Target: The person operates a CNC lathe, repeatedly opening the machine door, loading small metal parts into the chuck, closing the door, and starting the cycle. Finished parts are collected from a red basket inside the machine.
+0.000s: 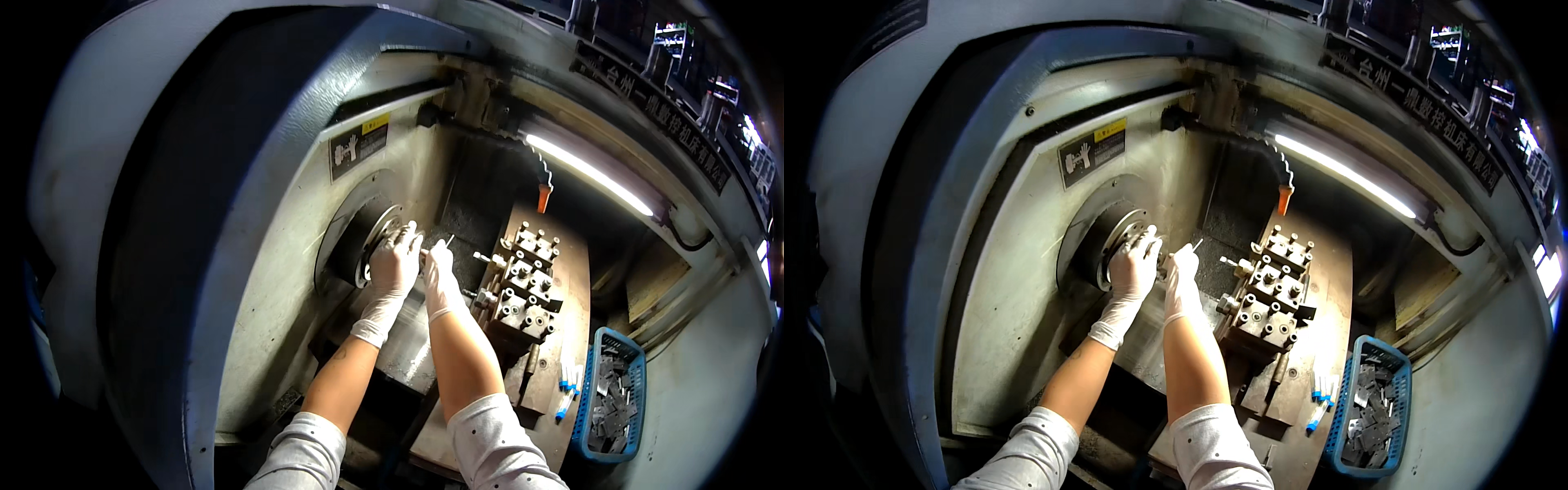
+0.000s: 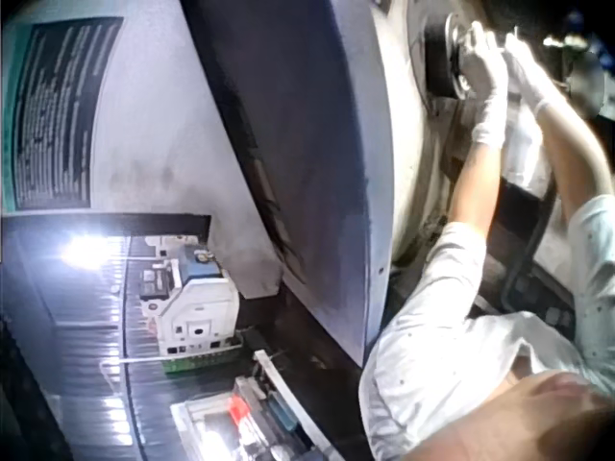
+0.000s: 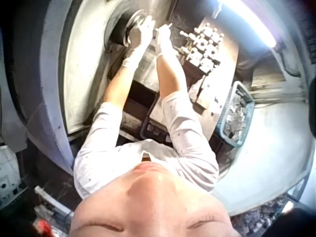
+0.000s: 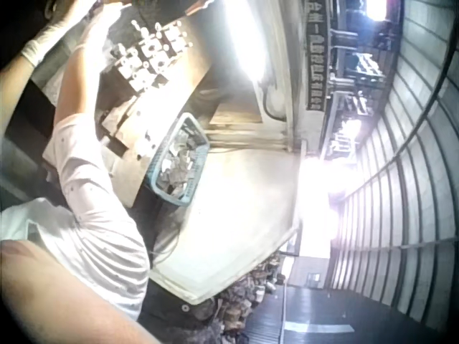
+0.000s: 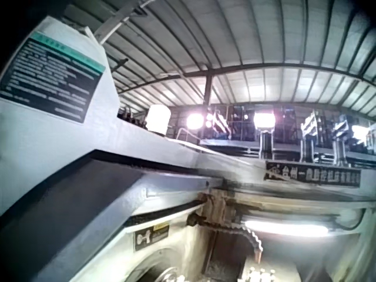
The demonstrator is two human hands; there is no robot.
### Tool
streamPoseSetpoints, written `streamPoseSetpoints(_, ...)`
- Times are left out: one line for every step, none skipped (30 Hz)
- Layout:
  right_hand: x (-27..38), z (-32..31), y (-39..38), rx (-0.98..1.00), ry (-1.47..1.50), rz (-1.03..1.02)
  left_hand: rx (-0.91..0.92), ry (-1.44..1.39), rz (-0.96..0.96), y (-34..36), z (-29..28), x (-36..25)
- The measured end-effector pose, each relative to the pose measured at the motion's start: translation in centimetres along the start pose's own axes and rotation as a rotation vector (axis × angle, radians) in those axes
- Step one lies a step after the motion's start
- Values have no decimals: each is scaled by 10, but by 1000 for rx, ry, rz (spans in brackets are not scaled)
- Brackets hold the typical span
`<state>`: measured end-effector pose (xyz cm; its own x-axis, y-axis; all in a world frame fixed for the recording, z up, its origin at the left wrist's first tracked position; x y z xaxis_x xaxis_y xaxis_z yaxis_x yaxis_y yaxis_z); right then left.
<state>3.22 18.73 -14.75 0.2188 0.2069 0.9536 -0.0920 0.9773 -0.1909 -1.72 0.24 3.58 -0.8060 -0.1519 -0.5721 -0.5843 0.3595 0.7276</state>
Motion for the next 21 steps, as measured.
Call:
streamPoseSetpoints(-3, -5, 9, 13, -154, -72, -39, -64, 34, -5, -3, -3)
streamPoseSetpoints(-4, -8, 20, 25, -310, -143, -77, -131, 67, -9, -7, -6)
streamPoseSetpoints(-2, -6, 17, -23, -306, -124, -135, -181, 89, -13, -16, -3)
streamPoseSetpoints(7, -10, 14, -83, -301, -113, -170, -219, 93, -15, -24, -4)
streamPoseSetpoints(20, 5, -26, 21, -228, -31, -208, -204, 114, -19, -27, 11)
streamPoseSetpoints(47, -8, -36, -123, -133, -271, -203, -211, 125, -18, -25, 7)
streamPoseSetpoints(68, -22, -51, -269, -35, -511, -198, -221, 139, -16, -23, 3)
streamPoseSetpoints(69, -28, -54, -258, -37, -558, -167, -173, 117, -13, -19, 0)
streamPoseSetpoints(81, -34, -72, -338, -113, -688, -128, -115, 89, -13, -17, 1)
streamPoseSetpoints(93, -29, -77, -287, -138, -809, -124, -76, 113, -8, -16, -2)
streamPoseSetpoints(104, -23, -83, -234, -162, -928, -75, -23, 110, -3, -10, -2)
streamPoseSetpoints(101, -20, -82, -163, -189, -949, -25, -29, 103, 0, -3, -4)
streamPoseSetpoints(101, -20, -87, -155, -174, -1008, 22, -32, 93, 5, 2, -4)
streamPoseSetpoints(87, -23, -80, -132, -183, -884, 81, 11, 89, 9, 10, -4)
streamPoseSetpoints(74, -23, -77, -102, -189, -765, 121, 14, 82, 14, 14, -4)
streamPoseSetpoints(70, -26, -80, -88, -226, -796, 234, 73, 76, 20, 25, -7)
streamPoseSetpoints(56, -23, -76, 8, -285, -749, 348, 131, 70, 25, 35, -9)
streamPoseSetpoints(41, -21, -71, 102, -343, -701, 455, 175, 5, 29, 47, -3)
streamPoseSetpoints(34, -13, -80, 207, -397, -645, 561, 228, -68, 30, 56, 8)
streamPoseSetpoints(29, -13, -92, 194, -588, -629, 643, 271, -77, 31, 66, 18)
streamPoseSetpoints(26, -15, -97, 147, -666, -672, 561, 217, -54, 31, 59, 13)
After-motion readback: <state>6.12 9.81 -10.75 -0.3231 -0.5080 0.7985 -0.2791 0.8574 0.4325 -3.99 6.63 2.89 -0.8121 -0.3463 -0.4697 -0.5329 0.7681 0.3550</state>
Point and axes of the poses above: each hand's wrist, its own y-axis towards the middle knuckle, its own z-axis out of the palm, x = y × z, the point moved 10 cm from there along y, towards the middle knuckle, and after that the axes turned 6 degrees about -z, right-handed, at the moved point
